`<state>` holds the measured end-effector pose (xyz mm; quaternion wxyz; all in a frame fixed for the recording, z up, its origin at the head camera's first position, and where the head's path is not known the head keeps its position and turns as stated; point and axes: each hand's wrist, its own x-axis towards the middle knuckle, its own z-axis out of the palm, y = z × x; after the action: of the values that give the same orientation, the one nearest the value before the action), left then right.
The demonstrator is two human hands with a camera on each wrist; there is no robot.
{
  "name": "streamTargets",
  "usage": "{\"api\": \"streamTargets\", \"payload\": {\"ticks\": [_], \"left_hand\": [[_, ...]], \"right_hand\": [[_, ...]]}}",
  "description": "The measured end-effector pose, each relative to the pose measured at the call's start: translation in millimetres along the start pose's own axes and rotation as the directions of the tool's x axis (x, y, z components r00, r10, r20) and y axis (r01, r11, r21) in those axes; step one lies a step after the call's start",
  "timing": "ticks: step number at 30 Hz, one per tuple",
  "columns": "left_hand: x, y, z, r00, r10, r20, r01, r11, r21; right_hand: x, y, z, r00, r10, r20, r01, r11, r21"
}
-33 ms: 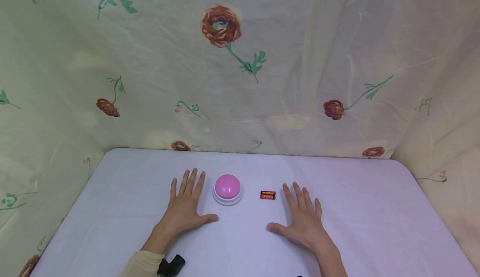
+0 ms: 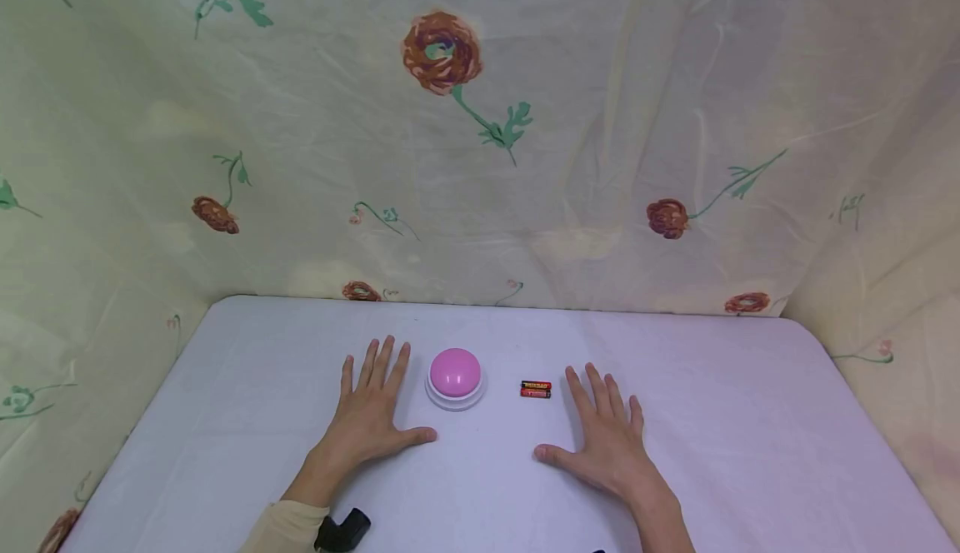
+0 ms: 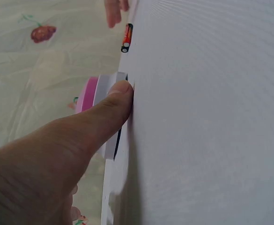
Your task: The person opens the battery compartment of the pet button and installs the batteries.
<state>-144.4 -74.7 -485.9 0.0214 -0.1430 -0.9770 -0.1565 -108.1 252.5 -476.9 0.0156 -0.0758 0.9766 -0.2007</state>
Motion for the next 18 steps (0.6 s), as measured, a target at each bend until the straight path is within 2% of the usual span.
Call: {"api": "streamTargets", "payload": {"ticks": [9, 13, 18], "left_hand": [[0.3, -1.3, 1.5, 1.000, 0.002, 0.007, -0.002, 1.000, -0.018], [0.9, -1.6, 2.6, 1.000, 0.001, 0.020, 0.000, 0.999, -0.053], [5.0, 0.0, 7.3, 1.000, 0.028, -0.003, -0.028, 0.990, -0.139]], "right_hand": [[2, 4, 2.3, 1.000, -0.005, 0.004, 0.005, 1.000, 0.001], [3, 6, 2.5, 1.000, -0.013, -0.005, 0.013, 0.999, 0.030], [7, 11, 4.8, 0.992, -0.079, -0.095, 0.090, 0.989, 0.114]]}}
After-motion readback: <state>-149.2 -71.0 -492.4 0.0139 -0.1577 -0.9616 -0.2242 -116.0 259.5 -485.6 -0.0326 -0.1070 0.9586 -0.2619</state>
